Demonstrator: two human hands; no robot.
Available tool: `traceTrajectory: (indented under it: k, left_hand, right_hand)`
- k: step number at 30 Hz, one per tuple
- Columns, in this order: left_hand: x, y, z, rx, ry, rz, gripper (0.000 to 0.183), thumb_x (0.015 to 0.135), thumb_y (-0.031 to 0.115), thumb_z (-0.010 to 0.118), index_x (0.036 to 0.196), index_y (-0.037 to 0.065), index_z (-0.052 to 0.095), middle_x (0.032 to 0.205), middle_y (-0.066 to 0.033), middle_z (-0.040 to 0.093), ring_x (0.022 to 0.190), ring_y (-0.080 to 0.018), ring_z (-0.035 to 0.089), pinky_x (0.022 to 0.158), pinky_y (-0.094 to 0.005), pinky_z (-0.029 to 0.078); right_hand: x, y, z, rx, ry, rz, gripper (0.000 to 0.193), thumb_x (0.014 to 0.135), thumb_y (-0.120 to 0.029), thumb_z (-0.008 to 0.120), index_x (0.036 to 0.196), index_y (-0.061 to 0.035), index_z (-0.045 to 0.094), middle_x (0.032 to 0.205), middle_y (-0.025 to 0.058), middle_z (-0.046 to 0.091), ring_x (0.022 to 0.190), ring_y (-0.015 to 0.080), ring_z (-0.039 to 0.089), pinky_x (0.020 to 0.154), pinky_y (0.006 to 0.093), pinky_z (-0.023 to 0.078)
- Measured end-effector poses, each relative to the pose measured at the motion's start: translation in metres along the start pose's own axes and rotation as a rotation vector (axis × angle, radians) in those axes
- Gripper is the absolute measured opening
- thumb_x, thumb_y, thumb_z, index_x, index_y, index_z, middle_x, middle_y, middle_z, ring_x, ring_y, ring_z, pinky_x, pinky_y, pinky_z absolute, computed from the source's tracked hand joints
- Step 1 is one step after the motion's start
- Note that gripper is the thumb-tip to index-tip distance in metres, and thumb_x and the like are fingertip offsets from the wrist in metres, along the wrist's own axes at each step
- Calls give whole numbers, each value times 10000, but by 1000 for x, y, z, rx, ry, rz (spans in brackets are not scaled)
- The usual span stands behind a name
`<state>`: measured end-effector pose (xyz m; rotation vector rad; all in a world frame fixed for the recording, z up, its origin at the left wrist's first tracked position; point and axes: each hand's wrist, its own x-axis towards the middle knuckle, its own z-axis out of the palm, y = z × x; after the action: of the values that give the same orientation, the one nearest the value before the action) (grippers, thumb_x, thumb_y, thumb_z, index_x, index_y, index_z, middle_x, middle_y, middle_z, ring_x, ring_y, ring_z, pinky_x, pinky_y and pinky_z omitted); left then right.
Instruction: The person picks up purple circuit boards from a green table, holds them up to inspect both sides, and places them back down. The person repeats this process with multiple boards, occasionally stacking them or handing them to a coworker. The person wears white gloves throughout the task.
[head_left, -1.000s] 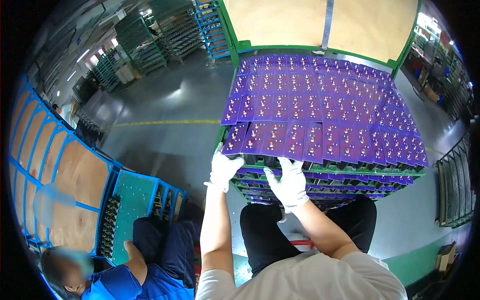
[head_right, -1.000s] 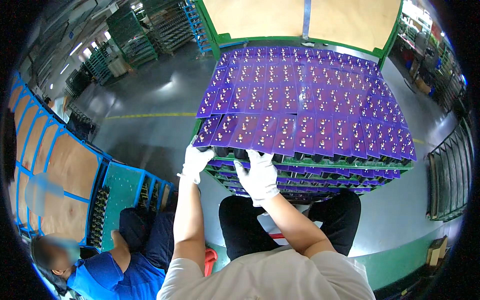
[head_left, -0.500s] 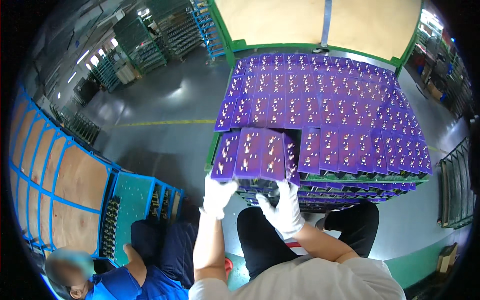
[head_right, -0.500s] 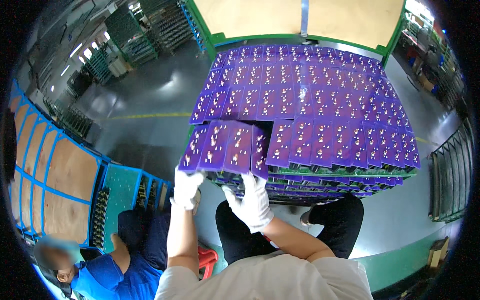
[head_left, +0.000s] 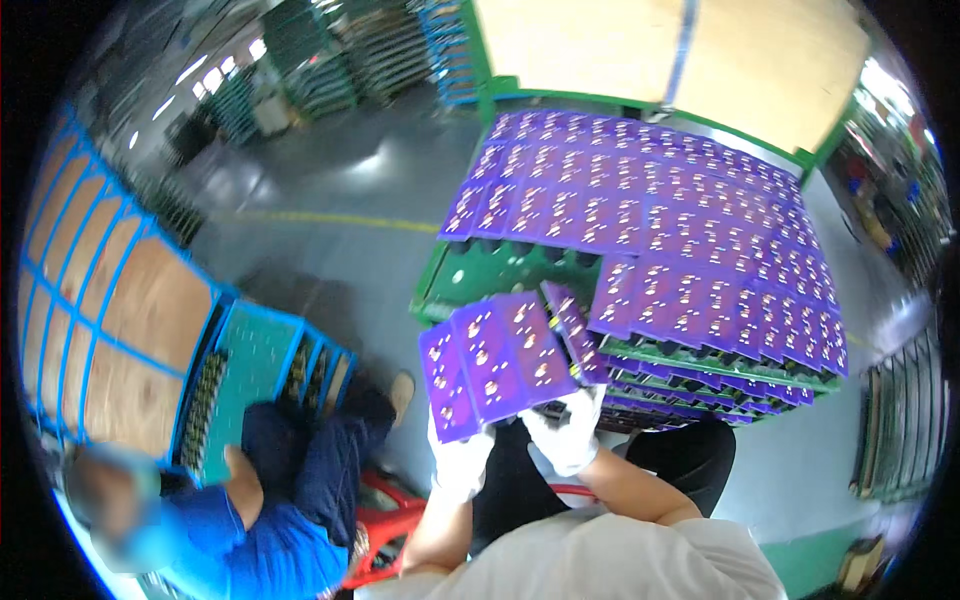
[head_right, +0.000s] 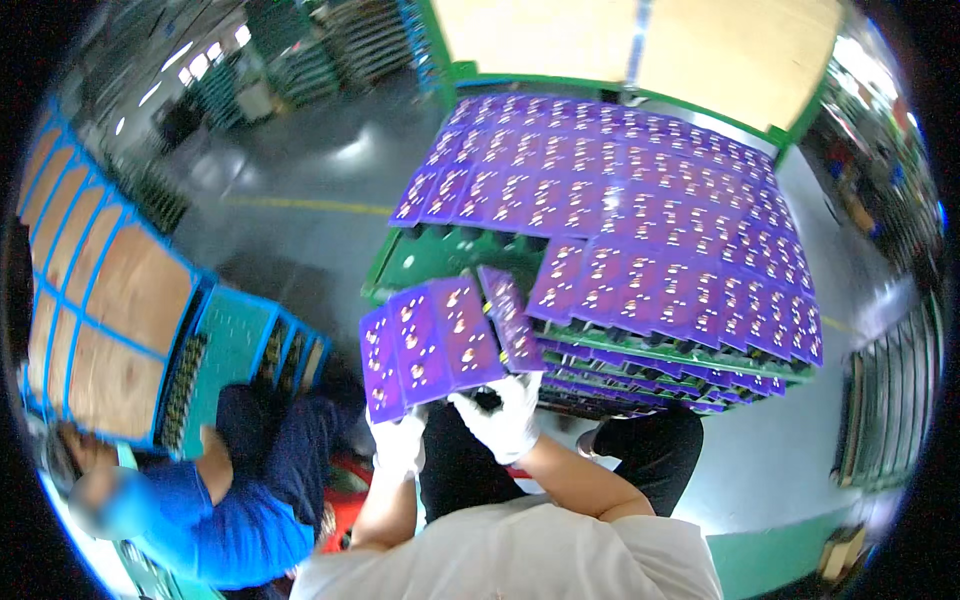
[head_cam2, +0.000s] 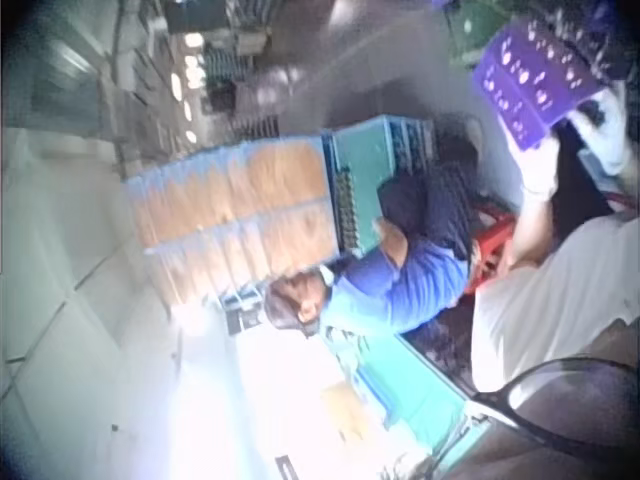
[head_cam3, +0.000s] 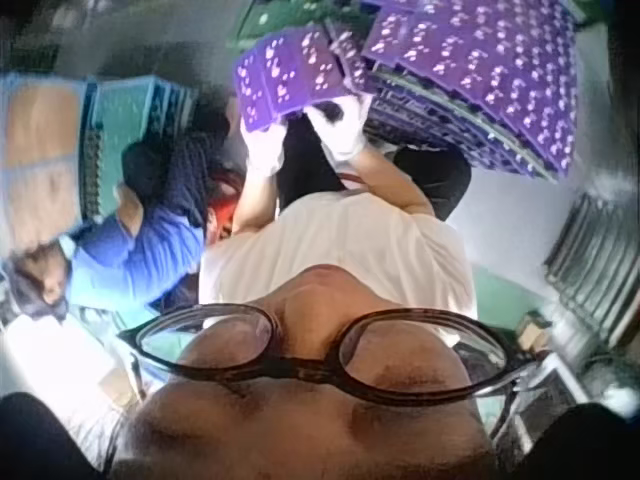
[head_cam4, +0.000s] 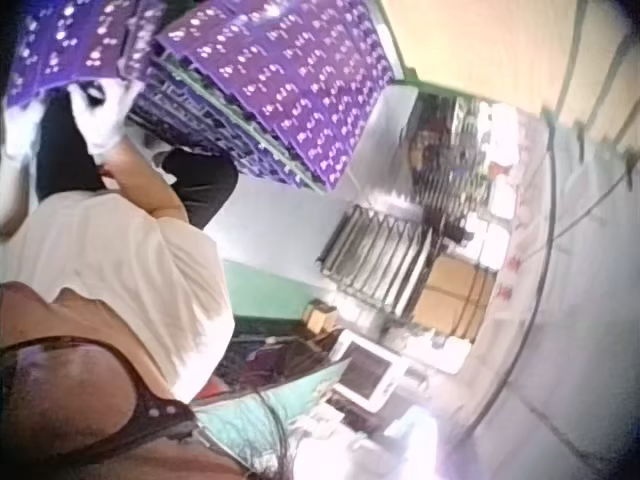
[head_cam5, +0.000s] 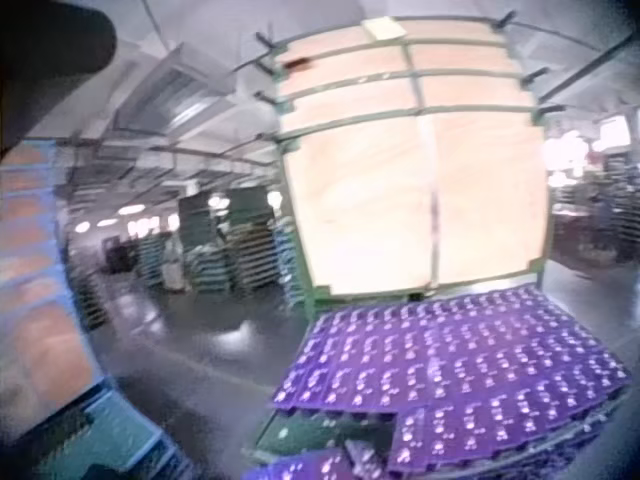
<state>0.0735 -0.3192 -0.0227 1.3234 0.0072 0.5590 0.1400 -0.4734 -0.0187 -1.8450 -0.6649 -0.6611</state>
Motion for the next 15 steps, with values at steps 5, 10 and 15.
traceTrajectory:
  k: [5, 10, 15]
  left_hand:
    - [5, 16, -6, -1110, 187, -448, 682, 843, 149, 715, 1415, -3, 376, 1308, -134, 573, 1196, -235, 564, 1003, -374, 452]
    - [16, 13, 19, 229, 37, 188, 624, 832, 139, 689, 1377, -13, 427, 1258, -124, 598, 1136, -185, 582, 963, -345, 472]
    - [25, -15, 7, -68, 42, -186, 407, 820, 6, 627, 1220, 8, 548, 1084, -25, 641, 964, -106, 593, 863, -289, 483]
  right_hand:
    - [-10, 10, 7, 102, 105, -151, 473, 722, -148, 811, 1129, -55, 589, 1213, 151, 607, 1162, 348, 530, 1030, 527, 340]
    - [-8, 13, 3, 255, 167, 87, 413, 766, -41, 685, 1159, -51, 557, 1266, 207, 484, 1186, 360, 462, 1047, 539, 296]
    - [-5, 5, -1, 257, 137, 89, 394, 827, 35, 632, 1188, -69, 511, 1177, 160, 477, 1102, 257, 489, 904, 397, 434]
